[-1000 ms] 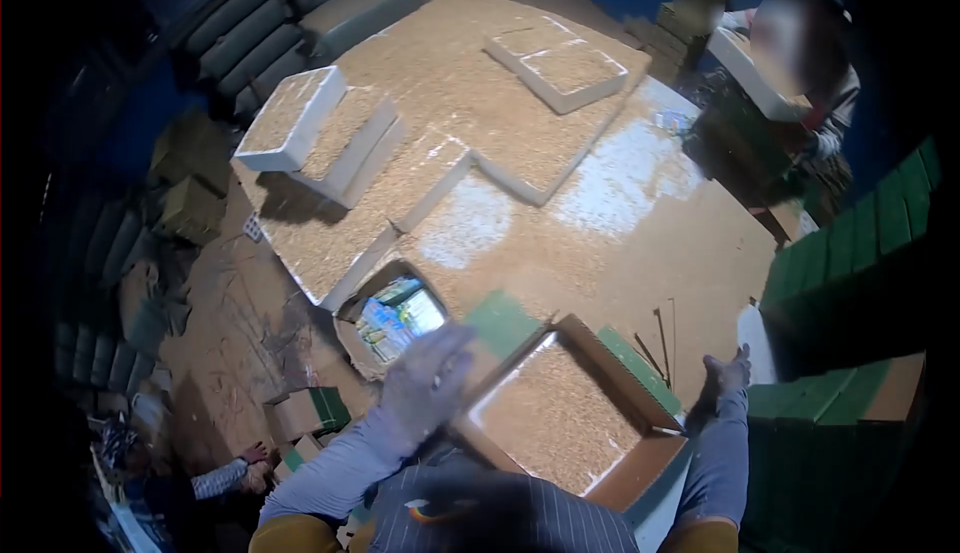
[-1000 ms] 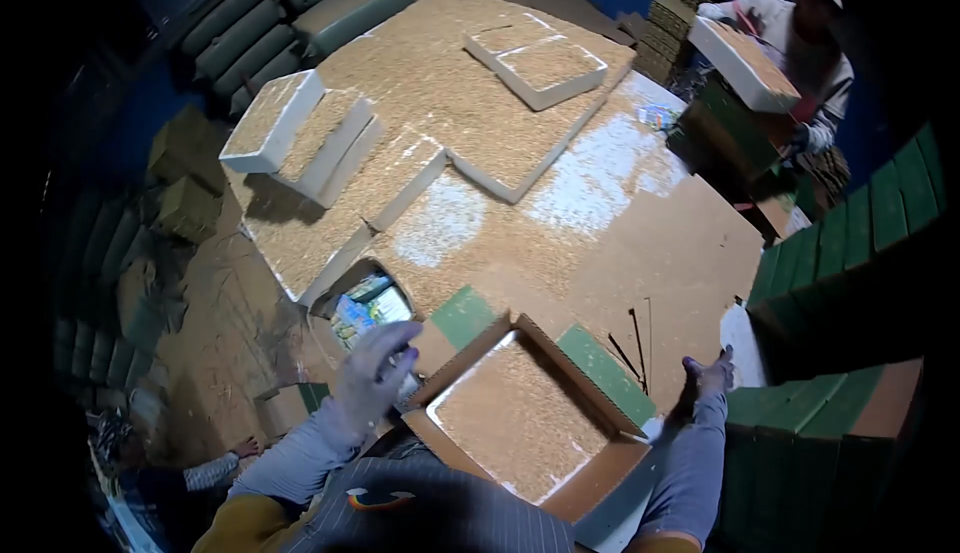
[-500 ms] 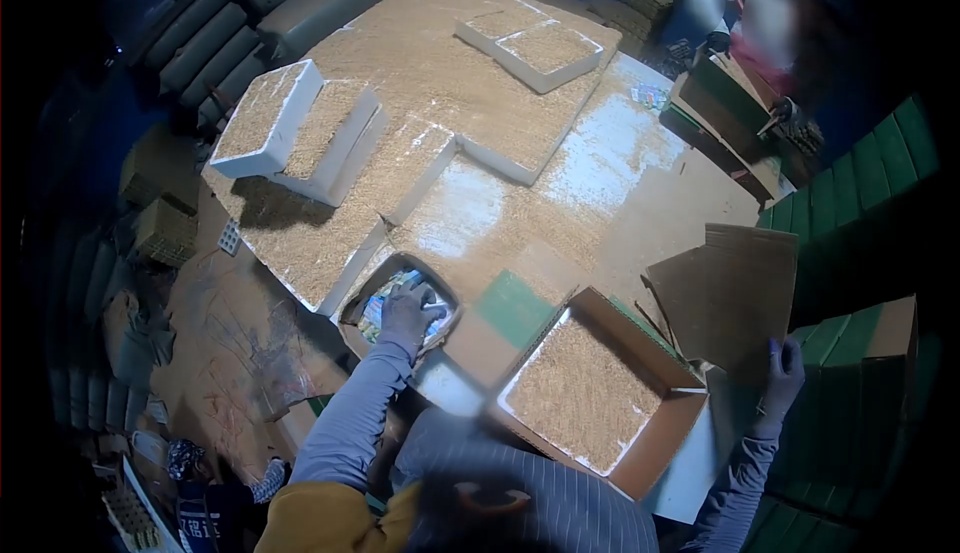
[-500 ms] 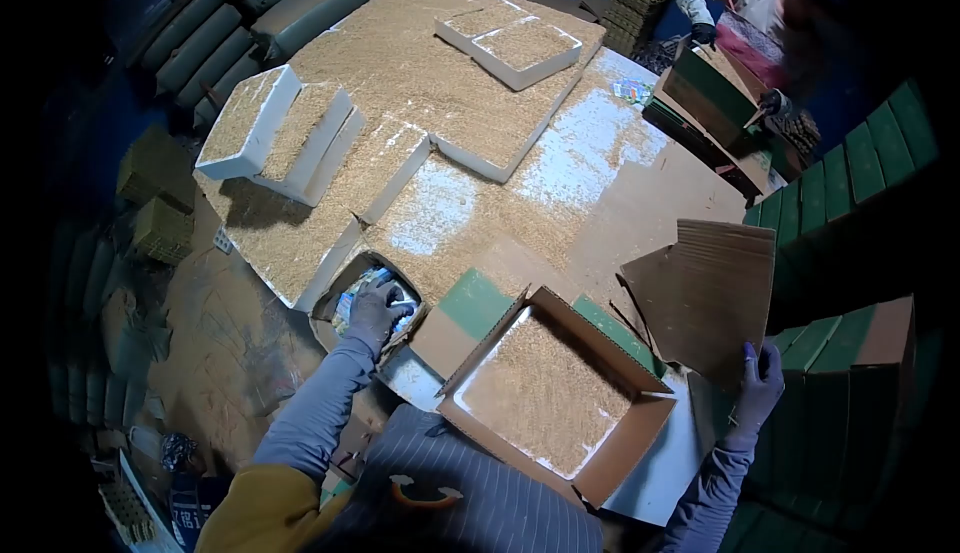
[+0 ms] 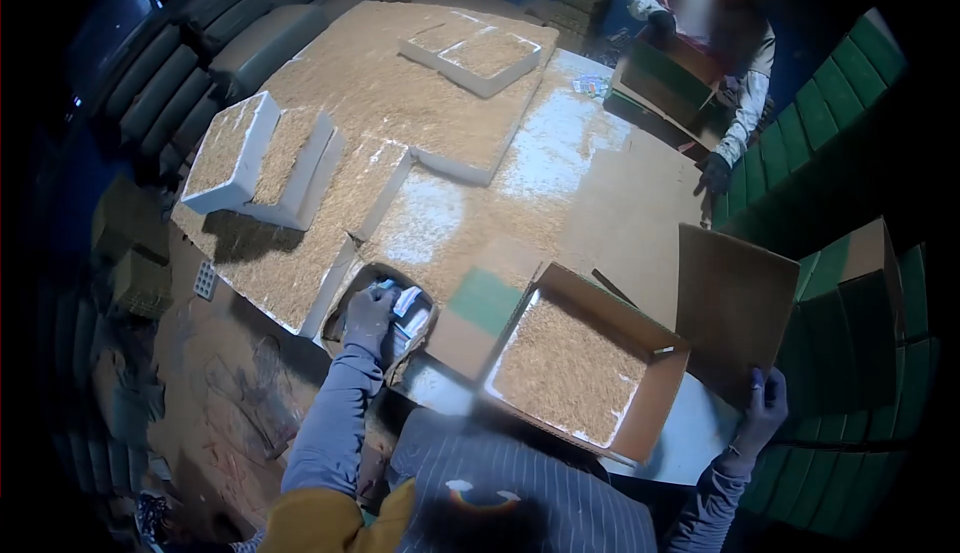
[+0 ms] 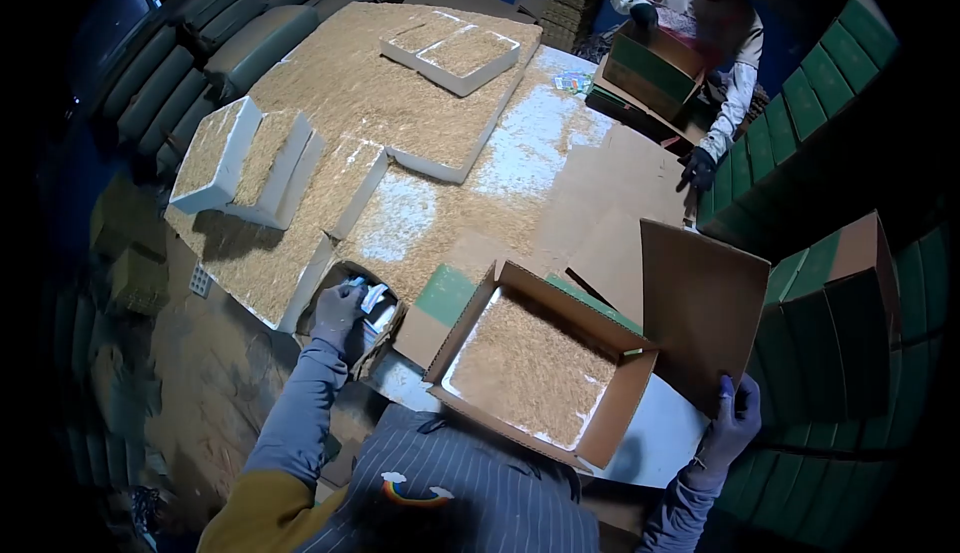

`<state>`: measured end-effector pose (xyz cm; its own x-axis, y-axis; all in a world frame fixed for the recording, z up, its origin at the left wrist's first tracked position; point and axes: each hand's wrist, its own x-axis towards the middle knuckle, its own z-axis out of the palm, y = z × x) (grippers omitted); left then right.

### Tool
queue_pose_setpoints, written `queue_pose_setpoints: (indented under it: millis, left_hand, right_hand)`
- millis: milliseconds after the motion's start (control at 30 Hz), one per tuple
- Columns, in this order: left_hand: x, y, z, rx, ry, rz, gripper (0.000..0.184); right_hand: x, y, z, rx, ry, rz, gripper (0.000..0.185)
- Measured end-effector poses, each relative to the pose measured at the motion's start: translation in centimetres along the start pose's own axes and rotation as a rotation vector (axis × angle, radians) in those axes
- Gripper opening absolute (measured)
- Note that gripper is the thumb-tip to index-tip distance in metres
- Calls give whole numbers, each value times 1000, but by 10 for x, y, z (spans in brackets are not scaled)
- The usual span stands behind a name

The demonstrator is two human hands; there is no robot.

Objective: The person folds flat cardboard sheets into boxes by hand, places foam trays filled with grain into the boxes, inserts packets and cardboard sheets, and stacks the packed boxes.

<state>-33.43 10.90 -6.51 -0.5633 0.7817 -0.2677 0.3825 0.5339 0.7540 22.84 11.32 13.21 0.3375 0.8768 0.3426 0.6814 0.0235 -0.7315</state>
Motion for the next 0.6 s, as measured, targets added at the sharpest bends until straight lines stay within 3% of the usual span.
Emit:
queue_pose_setpoints:
  millis: [33, 100, 133, 167, 200, 267, 333, 400, 467, 500, 533, 600]
  left_hand:
    - [7, -8, 0, -170, 77, 79, 29]
    - [-36, 78, -27, -576, 74, -6, 22]
    - [-63, 120, -28, -811, 55, -19, 18]
    - [-87, 145, -13, -428, 43, 388, 16]
    - [-106, 160, -2, -37, 56, 788, 16]
    - [-126, 179, 16, 312, -264, 1057, 23]
    - [-132, 187, 11, 136, -98, 996, 19]
    - [-131, 194, -15, -57, 119, 844, 16]
    - [-137, 204, -28, -253, 130, 768, 16]
    - [-144, 214, -28, -180, 50, 819, 20]
    - [-147, 224, -26, 7, -36, 1051, 18]
    - [-151, 229, -1, 458, -248, 1222, 19]
  right_hand:
    - [-2, -4, -2, 13, 18, -33, 20]
    - [-12, -23, -1, 35, 62, -93, 15]
    - [-18, -30, 13, 65, 110, -273, 17]
    - [-29, -39, 18, 59, 166, -446, 22]
    - [-36, -54, 24, -45, 61, -545, 32]
    - [-43, -74, 36, -224, -137, -789, 40]
    - [-48, -76, 40, -358, -484, -940, 43]
    - [-59, -73, 51, -553, -757, -1031, 25]
    - [-71, -57, 70, -566, -943, -1097, 20]
    - [-77, -51, 80, -567, -998, -1093, 20]
    - [-82, -44, 89, -569, -1052, -1091, 19]
    - [-92, -36, 109, -625, -1215, -1010, 19]
